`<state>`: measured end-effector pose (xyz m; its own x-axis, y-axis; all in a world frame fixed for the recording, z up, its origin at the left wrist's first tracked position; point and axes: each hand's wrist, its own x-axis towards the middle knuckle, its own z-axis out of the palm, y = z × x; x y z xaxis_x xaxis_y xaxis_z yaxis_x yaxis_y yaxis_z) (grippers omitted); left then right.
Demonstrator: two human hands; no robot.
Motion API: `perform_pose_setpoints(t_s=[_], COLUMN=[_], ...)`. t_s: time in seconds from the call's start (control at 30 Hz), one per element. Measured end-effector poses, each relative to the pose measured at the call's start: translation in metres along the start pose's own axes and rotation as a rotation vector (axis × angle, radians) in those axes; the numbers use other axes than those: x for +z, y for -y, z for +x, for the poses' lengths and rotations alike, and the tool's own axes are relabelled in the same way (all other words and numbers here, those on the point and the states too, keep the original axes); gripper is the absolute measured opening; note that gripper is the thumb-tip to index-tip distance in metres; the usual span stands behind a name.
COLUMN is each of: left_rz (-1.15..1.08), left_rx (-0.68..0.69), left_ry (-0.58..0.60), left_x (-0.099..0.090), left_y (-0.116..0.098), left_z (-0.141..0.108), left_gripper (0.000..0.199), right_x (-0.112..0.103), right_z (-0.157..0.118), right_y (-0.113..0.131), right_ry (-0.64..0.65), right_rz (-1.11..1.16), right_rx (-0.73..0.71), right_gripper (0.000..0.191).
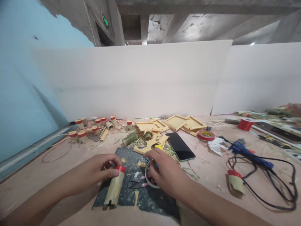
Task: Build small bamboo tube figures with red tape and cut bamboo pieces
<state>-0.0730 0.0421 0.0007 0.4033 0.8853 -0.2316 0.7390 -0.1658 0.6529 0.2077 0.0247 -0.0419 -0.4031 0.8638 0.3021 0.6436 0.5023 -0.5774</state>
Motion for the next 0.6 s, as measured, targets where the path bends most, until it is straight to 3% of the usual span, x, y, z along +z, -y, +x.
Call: perform_pose_setpoints(t_s=[0.23, 0.43, 0.6], left_rz=[-0.018, 0.099, 0.171], left_rx=[0.056, 0.004, 0.028], left_ry=[0.132, 0.096, 0.104], left_x=[-0.003, 0.009, 0.011], left_y=[-0.010, -0.018, -0.021], left_z=[-0.014, -0.023, -0.024], left_gripper=[0.022, 0.046, 0.027], right_x=[0.003, -0.003, -0.012], right_z=[-0.002, 0.001, 0.008], right_y=[0.004, 0.000, -0.007], right_ry=[-0.002, -0.035, -0.062], right_rz=[0.018, -0.022, -0.090], right_rx=[-0.016, -0.002, 0.038], right_gripper=[0.020, 0.026, 0.024])
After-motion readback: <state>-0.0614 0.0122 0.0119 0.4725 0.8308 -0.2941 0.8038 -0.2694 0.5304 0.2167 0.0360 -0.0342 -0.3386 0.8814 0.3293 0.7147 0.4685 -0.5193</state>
